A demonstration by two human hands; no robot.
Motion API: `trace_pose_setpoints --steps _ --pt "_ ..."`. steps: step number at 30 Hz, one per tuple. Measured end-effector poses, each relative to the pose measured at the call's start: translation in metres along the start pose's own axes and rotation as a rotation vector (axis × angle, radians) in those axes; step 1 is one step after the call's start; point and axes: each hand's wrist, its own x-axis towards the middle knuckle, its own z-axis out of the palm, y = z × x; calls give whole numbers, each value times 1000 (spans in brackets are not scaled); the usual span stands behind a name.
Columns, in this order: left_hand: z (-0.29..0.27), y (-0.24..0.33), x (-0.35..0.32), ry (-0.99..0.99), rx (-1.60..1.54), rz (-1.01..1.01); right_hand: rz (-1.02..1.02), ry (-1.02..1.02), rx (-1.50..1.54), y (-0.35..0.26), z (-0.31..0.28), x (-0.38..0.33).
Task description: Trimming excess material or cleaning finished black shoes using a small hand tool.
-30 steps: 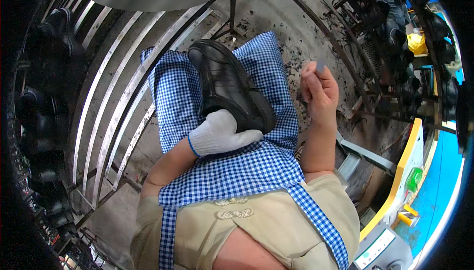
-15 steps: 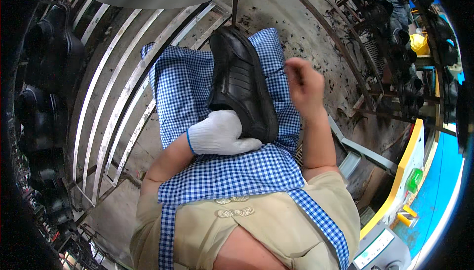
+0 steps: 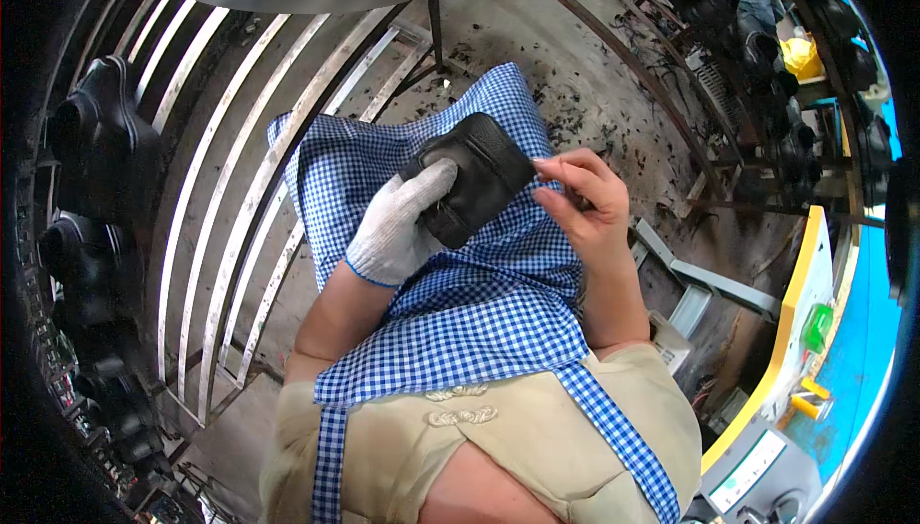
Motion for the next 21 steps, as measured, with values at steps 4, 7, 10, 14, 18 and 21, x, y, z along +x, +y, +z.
trace_pose_setpoints --steps 4,7,10,14,18,21 --pt "2 1 0 -59 -25 -14 -108 13 -15 -5 3 15" --pt "13 3 0 -55 23 -3 63 -39 -29 -14 0 18" --pt "22 -3 -1 -94 454 206 352 -187 17 10 -14 9" --pt "9 -14 8 -375 1464 565 587 -284 440 65 -6 -16" --pt "13 -12 1 -522 1844 309 840 -240 676 62 9 -33" --pt "25 21 -16 -623 1455 478 842 -149 793 73 0 -48"
